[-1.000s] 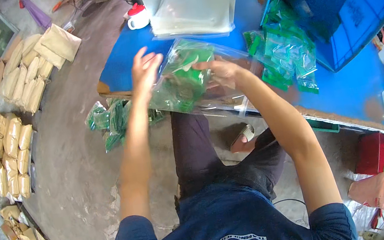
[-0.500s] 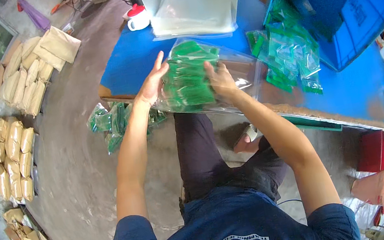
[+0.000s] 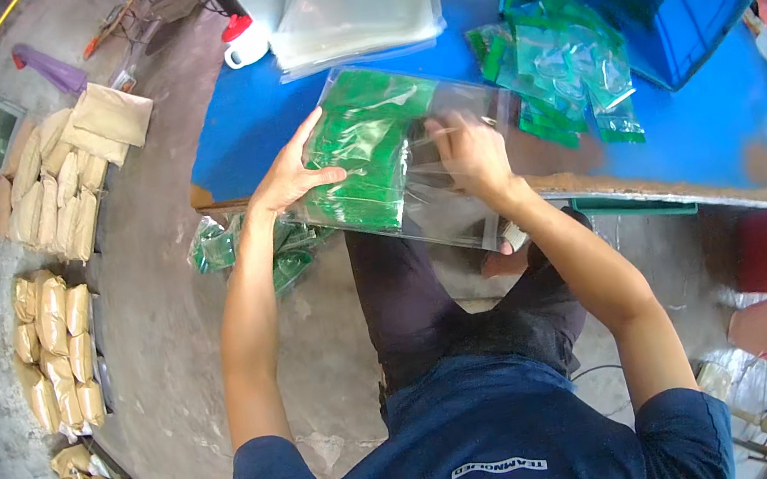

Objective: The recorder is sorting green plastic packets and placing them into larger clear plastic bags on a blue work table.

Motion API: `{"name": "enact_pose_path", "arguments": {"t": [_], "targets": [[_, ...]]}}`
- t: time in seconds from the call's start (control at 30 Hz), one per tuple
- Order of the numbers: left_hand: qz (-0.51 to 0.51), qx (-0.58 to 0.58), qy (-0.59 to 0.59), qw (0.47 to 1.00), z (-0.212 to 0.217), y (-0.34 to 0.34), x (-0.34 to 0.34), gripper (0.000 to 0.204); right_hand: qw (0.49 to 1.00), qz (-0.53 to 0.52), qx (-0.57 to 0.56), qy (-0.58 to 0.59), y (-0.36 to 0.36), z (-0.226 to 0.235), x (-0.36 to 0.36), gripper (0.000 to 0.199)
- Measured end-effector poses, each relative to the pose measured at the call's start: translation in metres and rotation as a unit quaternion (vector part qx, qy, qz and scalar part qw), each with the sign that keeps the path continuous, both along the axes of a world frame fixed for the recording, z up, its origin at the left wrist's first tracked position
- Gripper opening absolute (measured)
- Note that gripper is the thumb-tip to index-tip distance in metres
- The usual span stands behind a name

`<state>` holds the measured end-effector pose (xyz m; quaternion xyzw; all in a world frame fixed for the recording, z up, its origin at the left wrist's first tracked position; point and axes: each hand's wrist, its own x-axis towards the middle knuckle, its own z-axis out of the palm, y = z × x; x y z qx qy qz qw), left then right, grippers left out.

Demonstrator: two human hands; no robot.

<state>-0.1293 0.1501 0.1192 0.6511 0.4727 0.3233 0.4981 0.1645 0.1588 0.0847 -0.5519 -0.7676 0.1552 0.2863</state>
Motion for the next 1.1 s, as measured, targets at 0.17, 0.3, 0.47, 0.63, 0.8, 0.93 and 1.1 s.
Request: {"name": "enact_pose_path", "arguments": {"t": [0.17, 0.3, 0.47, 0.63, 0.8, 0.93, 1.1], "targets": [[-0.077, 0.033, 0.087, 0.993, 0.003, 0.018, 0.007, 0.12, 0.993, -0.01, 0.114, -0.025, 0.043, -0.023, -0.016, 0.043], [-0.087, 0.011, 0.079, 0.993, 0.001, 0.017, 0.002, 0.129, 0.975, 0.061, 0.191, 0.091, 0.032, -0.038, -0.007, 0.047], [-0.086, 0.053, 0.171, 0.98, 0.018, 0.003, -0.001, 0.126, 0.979, 0.127, 0.14, 0.077, -0.008, -0.021, 0.002, 0.038], [-0.133, 0.022, 0.21, 0.968, 0.02, 0.032, 0.017, 0.123, 0.972, 0.096, 0.211, 0.032, 0.008, -0.027, 0.01, 0.029], [-0.147, -0.041, 0.16, 0.975, 0.031, 0.038, 0.022, 0.121, 0.959, 0.246, 0.139, 0.034, -0.041, -0.007, 0.006, 0.022], [-0.132, 0.095, 0.38, 0.911, 0.043, 0.051, 0.043, 0.111, 0.958, 0.248, 0.133, 0.057, -0.039, -0.024, 0.013, 0.024], [-0.069, 0.337, 0.382, 0.858, 0.01, 0.016, 0.101, 0.083, 0.942, 0.279, 0.182, -0.032, -0.084, -0.023, 0.07, 0.035]]}}
